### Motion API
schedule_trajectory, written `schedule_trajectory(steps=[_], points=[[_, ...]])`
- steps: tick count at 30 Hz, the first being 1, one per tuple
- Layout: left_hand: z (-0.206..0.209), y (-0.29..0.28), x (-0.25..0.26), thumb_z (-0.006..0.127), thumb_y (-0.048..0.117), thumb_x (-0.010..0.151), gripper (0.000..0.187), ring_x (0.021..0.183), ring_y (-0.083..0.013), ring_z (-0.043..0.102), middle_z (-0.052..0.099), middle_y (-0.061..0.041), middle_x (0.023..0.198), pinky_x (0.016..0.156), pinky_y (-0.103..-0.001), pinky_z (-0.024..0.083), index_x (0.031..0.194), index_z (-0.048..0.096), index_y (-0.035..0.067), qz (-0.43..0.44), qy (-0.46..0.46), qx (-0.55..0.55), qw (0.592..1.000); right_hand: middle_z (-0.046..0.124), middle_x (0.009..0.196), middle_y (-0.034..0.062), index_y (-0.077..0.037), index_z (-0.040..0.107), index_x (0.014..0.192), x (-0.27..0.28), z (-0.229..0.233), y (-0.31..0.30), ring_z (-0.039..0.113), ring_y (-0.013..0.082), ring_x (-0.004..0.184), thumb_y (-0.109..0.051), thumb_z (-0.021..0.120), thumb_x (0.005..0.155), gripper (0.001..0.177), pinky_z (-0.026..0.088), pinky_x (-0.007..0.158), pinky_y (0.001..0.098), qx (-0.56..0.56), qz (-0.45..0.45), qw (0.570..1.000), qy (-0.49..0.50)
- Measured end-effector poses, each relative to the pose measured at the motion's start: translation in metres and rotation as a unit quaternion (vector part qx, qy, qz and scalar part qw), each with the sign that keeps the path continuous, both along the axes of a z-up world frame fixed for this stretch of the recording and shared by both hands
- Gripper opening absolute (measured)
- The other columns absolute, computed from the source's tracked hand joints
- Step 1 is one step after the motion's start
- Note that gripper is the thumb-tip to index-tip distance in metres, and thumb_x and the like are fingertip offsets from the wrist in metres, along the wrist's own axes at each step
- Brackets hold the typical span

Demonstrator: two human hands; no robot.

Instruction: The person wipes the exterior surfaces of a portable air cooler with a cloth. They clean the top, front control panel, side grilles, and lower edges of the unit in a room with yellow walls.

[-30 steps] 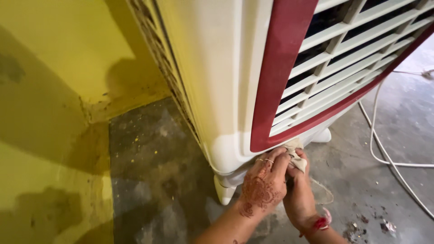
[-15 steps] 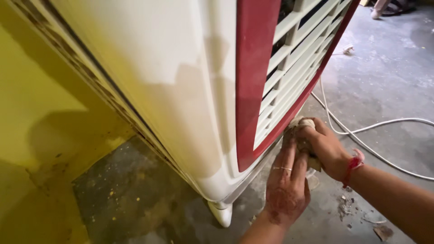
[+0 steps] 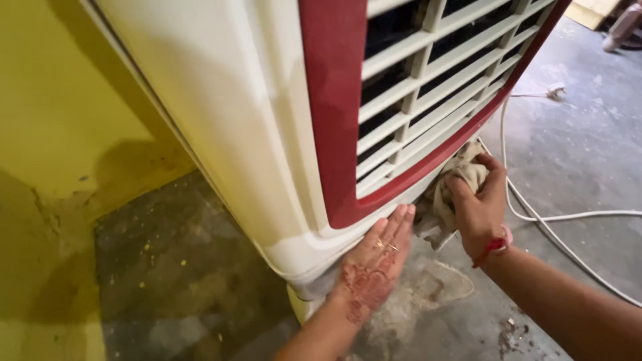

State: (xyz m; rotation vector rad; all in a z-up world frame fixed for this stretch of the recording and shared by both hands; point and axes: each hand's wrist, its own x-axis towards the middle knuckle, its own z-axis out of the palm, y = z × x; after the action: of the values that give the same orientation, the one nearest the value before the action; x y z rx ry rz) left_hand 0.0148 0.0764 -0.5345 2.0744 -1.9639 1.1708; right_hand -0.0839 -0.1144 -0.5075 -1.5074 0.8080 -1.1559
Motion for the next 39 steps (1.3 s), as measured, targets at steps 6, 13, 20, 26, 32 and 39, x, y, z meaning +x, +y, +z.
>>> schedule_trajectory(steps=[6,13,20,26,32,39], points=[[0.003,-0.006,-0.006,0.037,0.022,0.098,0.062,0.158,-0.0286,0.019,0.028,-0.013,0.170,0.127,-0.043,0.006,0.156,0.044,0.001,0.010,0.035,0.020,0.999,0.050,0.144,0.0249,0.004,0.028,0.154,0.009,-0.045,0.040,0.052,0.0335,0.131,-0.009,0.062,0.095,0.070,0.043,0.107,0.0425,-0.161,0.015,0.984,0.081],[-0.009,-0.082,-0.028,0.038,0.028,0.095,0.069,0.158,-0.0227,0.005,0.013,-0.009,0.173,0.123,-0.046,0.000,0.162,0.032,0.009,0.144,-0.027,0.002,0.989,0.047,0.146,0.0246,0.003,0.028,0.154,0.022,-0.034,-0.033,0.049,0.0344,0.131,-0.011,0.054,0.097,0.065,0.040,0.109,0.0417,-0.056,-0.044,0.996,0.046],[-0.022,-0.122,-0.035,0.048,0.028,0.094,0.076,0.160,-0.0235,-0.005,0.001,-0.006,0.175,0.120,-0.058,-0.015,0.166,0.029,0.010,0.191,-0.063,-0.006,0.980,0.057,0.116,0.0135,-0.014,0.036,0.158,0.022,-0.031,-0.148,0.054,0.0203,0.084,-0.009,0.044,0.089,0.070,0.048,0.067,0.0353,0.129,0.013,0.990,-0.058],[-0.037,-0.136,-0.035,0.054,0.021,0.092,0.080,0.159,-0.0311,-0.011,0.002,-0.008,0.175,0.113,-0.070,-0.024,0.167,0.030,0.009,0.204,-0.100,-0.001,0.974,0.044,0.118,0.0152,-0.011,0.031,0.166,0.020,-0.079,-0.147,0.047,0.0266,0.096,-0.015,0.045,0.104,0.063,0.044,0.079,0.0385,0.107,0.071,0.979,-0.157],[-0.052,-0.153,-0.034,0.054,0.022,0.096,0.079,0.159,-0.0374,-0.013,0.001,-0.010,0.177,0.110,-0.073,-0.028,0.169,0.031,0.003,0.208,-0.099,-0.006,0.973,0.040,0.160,0.0202,-0.007,0.017,0.166,0.014,-0.089,-0.100,0.047,0.0313,0.141,-0.012,0.036,0.103,0.066,0.039,0.118,0.0414,-0.059,0.067,0.995,-0.052],[-0.057,-0.151,-0.031,0.054,0.024,0.101,0.078,0.161,-0.0395,-0.014,0.000,-0.013,0.178,0.113,-0.075,-0.025,0.172,0.028,0.005,0.207,-0.106,-0.009,0.973,0.043,0.156,0.0207,-0.005,0.028,0.157,0.038,-0.089,-0.159,0.050,0.0297,0.140,-0.011,0.043,0.104,0.055,0.043,0.121,0.0429,-0.066,0.008,0.971,-0.228]])
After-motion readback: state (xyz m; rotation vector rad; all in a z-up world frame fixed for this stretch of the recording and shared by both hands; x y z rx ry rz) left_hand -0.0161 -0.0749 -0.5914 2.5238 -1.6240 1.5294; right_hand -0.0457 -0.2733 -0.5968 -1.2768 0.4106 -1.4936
